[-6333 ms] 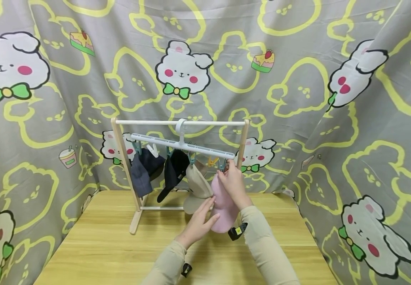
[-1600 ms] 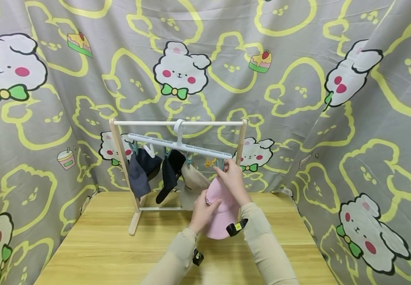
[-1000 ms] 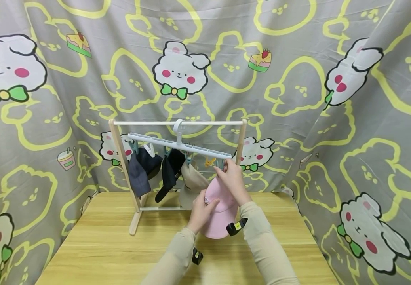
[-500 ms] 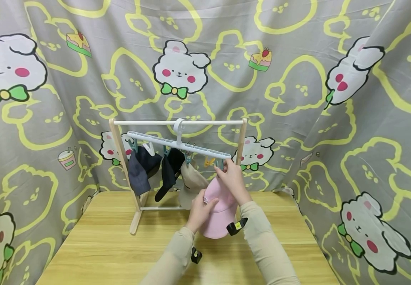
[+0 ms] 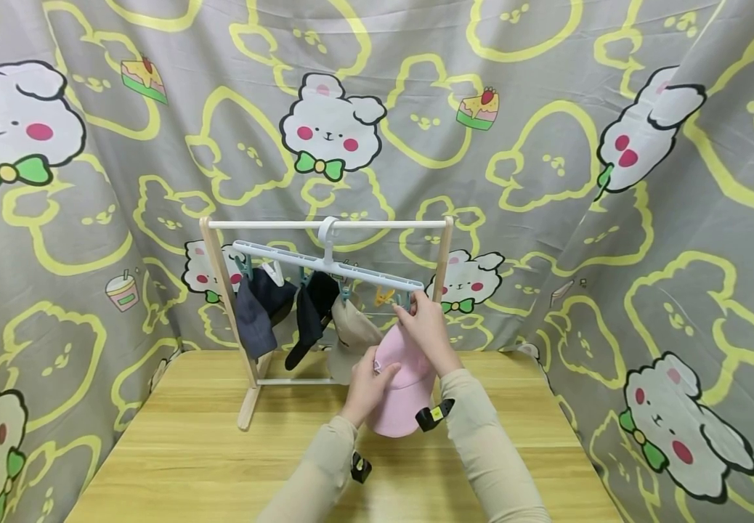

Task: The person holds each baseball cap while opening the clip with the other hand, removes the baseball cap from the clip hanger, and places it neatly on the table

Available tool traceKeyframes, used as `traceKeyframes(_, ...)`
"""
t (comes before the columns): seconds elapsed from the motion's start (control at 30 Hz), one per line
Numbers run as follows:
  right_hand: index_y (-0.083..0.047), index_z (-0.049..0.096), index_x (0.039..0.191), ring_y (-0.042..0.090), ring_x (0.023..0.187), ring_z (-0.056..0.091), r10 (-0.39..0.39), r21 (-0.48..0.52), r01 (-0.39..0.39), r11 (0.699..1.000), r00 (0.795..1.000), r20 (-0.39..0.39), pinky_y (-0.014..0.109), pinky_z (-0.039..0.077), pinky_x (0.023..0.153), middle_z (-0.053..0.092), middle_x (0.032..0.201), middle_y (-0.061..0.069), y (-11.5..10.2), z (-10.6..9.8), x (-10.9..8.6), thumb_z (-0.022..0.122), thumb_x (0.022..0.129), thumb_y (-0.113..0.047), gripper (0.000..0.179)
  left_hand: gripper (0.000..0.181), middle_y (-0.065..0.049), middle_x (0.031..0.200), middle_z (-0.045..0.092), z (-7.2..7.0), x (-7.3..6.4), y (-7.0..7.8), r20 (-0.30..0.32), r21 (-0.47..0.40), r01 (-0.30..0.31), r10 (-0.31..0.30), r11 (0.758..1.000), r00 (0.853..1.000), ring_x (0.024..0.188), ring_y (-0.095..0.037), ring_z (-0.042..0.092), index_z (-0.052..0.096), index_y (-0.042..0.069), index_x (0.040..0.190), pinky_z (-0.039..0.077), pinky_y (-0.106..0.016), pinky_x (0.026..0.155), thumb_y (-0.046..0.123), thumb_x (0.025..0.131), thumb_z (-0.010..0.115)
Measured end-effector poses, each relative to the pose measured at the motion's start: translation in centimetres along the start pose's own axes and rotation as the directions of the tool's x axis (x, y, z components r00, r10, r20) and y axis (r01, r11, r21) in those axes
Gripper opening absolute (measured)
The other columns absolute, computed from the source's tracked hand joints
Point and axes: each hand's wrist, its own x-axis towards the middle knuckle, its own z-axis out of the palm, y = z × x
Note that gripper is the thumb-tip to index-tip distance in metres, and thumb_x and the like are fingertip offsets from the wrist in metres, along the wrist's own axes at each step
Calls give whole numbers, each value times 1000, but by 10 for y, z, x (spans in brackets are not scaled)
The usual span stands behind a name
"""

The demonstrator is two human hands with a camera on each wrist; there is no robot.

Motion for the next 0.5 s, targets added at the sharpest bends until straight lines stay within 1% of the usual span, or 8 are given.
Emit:
traceKeyframes(0.13, 0, 57, 90, 23, 64, 55, 2, 0, -2, 1000, 1000, 7, 30, 43, 59, 63, 74, 12, -1, -1, 0, 72, 88, -25, 29, 38, -9, 101, 69, -1, 0, 1, 6, -6, 3, -3, 1000, 1000, 93, -23, 64, 61, 11, 118, 52, -36, 81, 31, 87, 72)
traceKeyframes(0.33, 1, 57, 92, 20, 62, 51, 1, 10, -1, 1000, 1000, 14, 28, 41, 57, 59, 73, 10, 1, -1, 0, 70, 89, -26, 30, 38, -10, 100, 69, -2, -1, 3, 3, -13, -19, 19, 1000, 1000, 92, -23, 65, 61, 10, 117, 53, -36, 80, 31, 87, 73)
traceKeyframes(0.5, -2, 54, 88, 19, 61, 50, -3, 13, 3, 1000, 1000, 16, 28, 41, 55, 58, 72, 10, 1, -1, 1, 70, 90, -24, 26, 37, -10, 100, 69, -3, -1, 4, -1, -19, -31, 31, 999, 1000, 92, -23, 66, 61, 10, 117, 53, -36, 81, 30, 87, 72)
